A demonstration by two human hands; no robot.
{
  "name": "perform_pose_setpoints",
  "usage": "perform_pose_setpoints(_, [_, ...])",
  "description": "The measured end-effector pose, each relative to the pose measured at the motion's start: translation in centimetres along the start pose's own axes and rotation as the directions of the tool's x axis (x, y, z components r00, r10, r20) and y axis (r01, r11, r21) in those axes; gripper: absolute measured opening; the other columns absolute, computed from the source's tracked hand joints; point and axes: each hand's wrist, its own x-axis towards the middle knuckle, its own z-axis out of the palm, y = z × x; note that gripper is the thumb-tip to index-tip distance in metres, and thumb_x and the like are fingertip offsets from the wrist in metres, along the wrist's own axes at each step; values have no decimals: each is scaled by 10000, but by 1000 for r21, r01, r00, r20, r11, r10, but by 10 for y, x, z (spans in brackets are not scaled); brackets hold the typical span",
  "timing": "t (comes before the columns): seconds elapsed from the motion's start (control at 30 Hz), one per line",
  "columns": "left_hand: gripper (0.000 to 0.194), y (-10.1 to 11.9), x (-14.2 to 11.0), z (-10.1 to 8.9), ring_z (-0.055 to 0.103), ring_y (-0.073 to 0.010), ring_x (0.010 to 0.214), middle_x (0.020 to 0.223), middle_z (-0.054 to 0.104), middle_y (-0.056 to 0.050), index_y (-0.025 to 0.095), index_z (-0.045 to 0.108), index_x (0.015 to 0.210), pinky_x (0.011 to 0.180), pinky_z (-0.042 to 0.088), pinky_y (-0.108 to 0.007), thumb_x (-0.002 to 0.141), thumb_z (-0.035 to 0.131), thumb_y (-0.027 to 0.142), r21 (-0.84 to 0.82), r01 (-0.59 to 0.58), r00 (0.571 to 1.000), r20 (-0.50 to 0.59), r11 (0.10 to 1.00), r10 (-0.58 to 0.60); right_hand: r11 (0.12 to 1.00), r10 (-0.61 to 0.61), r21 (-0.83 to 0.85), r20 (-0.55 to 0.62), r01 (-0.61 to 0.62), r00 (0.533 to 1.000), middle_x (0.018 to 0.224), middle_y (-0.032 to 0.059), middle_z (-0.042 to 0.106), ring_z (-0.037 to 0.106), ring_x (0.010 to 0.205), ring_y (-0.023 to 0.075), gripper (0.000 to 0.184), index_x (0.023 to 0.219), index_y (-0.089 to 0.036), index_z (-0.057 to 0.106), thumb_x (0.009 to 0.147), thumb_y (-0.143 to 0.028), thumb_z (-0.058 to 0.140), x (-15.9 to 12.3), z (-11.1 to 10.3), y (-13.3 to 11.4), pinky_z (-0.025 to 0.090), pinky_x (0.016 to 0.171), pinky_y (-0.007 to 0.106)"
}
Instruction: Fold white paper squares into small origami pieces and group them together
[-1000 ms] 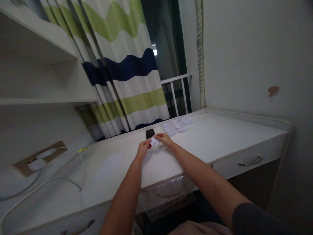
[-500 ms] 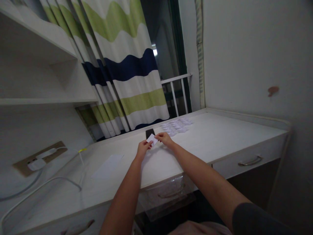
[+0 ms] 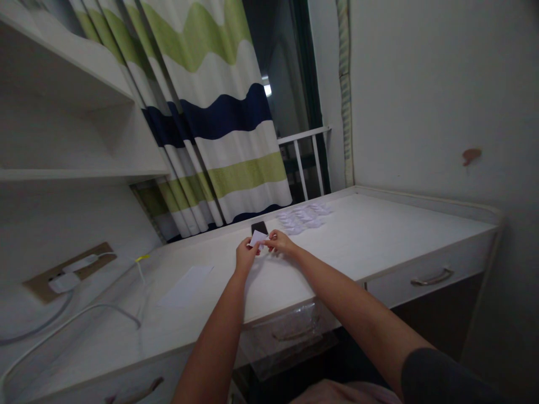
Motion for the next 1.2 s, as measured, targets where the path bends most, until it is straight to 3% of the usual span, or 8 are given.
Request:
perform_pose_setpoints(0.2, [183,1,-1,0,535,-92,445,652,541,14,162,499,720,432,421,-204,624,558,306,10,-23,999,-27,1000,23,997,-82,8,134,82,988,520,-22,536,518,480,77,224,607,-136,527,552,-287,683,2,-1,-2,368,436,177])
perform_pose_setpoints(0.43, [262,-2,0,2,531,-80,465,748,533,7,166,463,755,439,445,-216,589,606,309,-58,18,1000,20,998,-17,993,-112,56,131,105,985,527,-18,556,536,513,92,172,619,-127,549,566,-259,647,3,-3,0,399,499,209])
perform_pose_setpoints(0.73, [277,-2,-1,1,525,-78,485,714,536,17,169,468,742,459,453,-212,556,632,292,-57,35,999,24,998,-34,994,-111,34,115,108,987,518,-19,558,526,505,88,148,609,-131,546,567,-233,643,5,-3,4,399,511,214])
perform_pose_setpoints(1.2, [155,-1,-2,0,513,-84,437,637,514,42,187,460,711,427,410,-198,598,558,225,120,-44,998,-40,992,49,994,-108,-1,151,109,983,517,-18,564,494,492,69,79,561,-131,548,575,-176,610,1,0,-1,380,499,194])
